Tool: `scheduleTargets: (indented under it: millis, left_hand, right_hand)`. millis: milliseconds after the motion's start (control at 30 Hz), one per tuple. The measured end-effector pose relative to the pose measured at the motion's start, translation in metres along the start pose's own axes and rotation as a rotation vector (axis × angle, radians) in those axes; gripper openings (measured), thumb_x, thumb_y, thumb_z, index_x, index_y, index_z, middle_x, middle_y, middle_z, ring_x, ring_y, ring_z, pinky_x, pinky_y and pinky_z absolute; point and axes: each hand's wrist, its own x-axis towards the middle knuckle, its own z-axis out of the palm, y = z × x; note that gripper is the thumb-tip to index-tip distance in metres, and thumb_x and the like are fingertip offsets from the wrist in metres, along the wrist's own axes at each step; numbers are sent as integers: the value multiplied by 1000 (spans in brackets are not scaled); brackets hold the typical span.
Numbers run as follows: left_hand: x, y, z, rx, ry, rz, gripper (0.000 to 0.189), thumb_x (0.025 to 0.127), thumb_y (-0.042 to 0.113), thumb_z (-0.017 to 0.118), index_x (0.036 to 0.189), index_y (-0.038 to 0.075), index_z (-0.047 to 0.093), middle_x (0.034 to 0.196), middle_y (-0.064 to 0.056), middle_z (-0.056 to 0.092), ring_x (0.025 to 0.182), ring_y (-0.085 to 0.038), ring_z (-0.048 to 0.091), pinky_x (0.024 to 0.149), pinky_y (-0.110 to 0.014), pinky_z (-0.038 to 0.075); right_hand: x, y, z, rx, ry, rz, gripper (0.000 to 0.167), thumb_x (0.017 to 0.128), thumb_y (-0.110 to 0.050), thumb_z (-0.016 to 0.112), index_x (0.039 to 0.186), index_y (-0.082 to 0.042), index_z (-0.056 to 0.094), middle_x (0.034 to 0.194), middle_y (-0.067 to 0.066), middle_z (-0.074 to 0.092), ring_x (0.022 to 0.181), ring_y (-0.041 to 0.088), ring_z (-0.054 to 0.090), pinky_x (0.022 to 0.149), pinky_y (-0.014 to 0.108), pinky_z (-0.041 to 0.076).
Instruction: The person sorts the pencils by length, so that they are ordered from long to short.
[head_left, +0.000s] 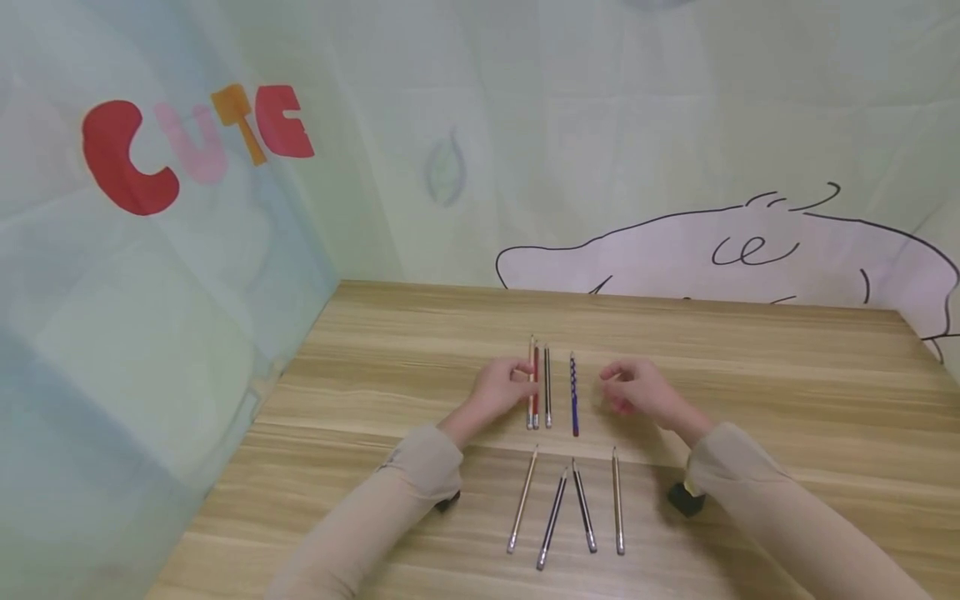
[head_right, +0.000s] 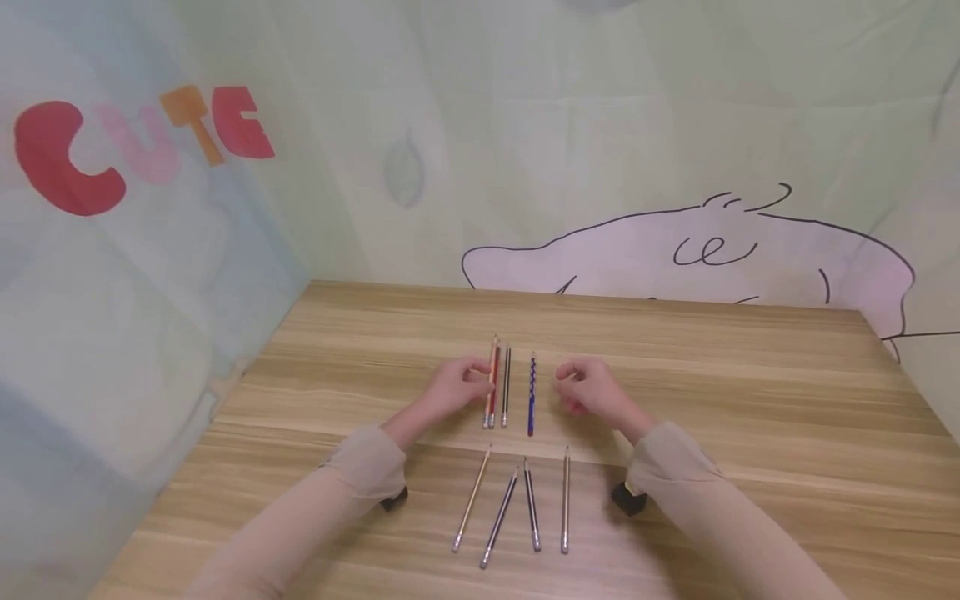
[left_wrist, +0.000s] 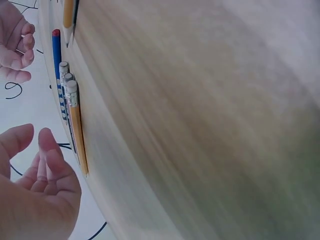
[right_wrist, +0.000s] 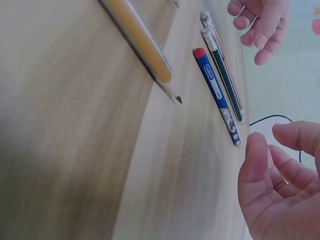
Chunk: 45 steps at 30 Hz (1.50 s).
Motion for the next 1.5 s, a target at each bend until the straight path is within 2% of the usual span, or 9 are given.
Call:
scheduleTargets:
  millis: [233, 433, 767, 933, 1167, 1333, 1500]
  left_hand:
    - [-8, -2, -3, -47, -58, 21, 34, 77, 14, 64, 109, 6, 56, 79, -6, 62, 69, -19, 59, 61, -28, 51]
    - [-13, -6, -4, 0, -110, 64, 32, 78, 16, 63, 108, 7, 57, 76, -6, 62, 68, -20, 59, 58, -28, 49]
    - [-27, -11, -4, -17, -194, 127, 22, 77, 8, 63, 98, 2, 59, 77, -8, 63, 65, -15, 58, 58, -27, 50]
    - [-37, -16, -3, 17, -223, 117, 21, 77, 10, 64, 96, 3, 60, 80, -8, 64, 66, -12, 57, 59, -24, 49]
    - [-49, -22, -3, -3, -246, 106, 27, 77, 12, 64, 102, 3, 57, 76, -6, 64, 64, -15, 59, 59, -27, 50]
    - [-58, -21, -3, 37, -247, 95, 32, 76, 13, 65, 105, 6, 55, 74, -2, 61, 61, -15, 56, 55, -27, 49]
    - [-68, -20, -2, 63, -250, 105, 34, 75, 15, 67, 106, 6, 53, 76, -1, 61, 63, -13, 56, 56, -25, 48]
  right_hand:
    - [-12, 5, 1, 12, -8, -25, 29, 85, -5, 52, 108, 12, 48, 72, 15, 57, 58, 14, 54, 51, 26, 48]
    - [-24, 4, 2, 16, -18, -38, 30, 85, -6, 53, 109, 12, 49, 73, 16, 57, 61, 16, 55, 55, 28, 49]
    - [-40, 7, 2, 26, -37, -46, 28, 84, -5, 54, 106, 12, 50, 71, 12, 56, 59, 14, 55, 53, 26, 49]
    - [-47, 11, 2, 23, -48, -30, 29, 83, -6, 55, 105, 11, 50, 71, 13, 56, 56, 13, 54, 51, 25, 48]
    - [-56, 14, 1, 40, -60, -53, 33, 83, -6, 55, 108, 14, 47, 72, 13, 56, 55, 12, 53, 50, 25, 49]
    - [-63, 17, 4, 60, -63, -27, 34, 82, -6, 55, 109, 12, 45, 72, 13, 56, 57, 13, 53, 51, 28, 50]
    - [-69, 21, 10, 56, -53, -30, 35, 80, -6, 57, 108, 11, 45, 72, 15, 56, 56, 14, 54, 49, 29, 49]
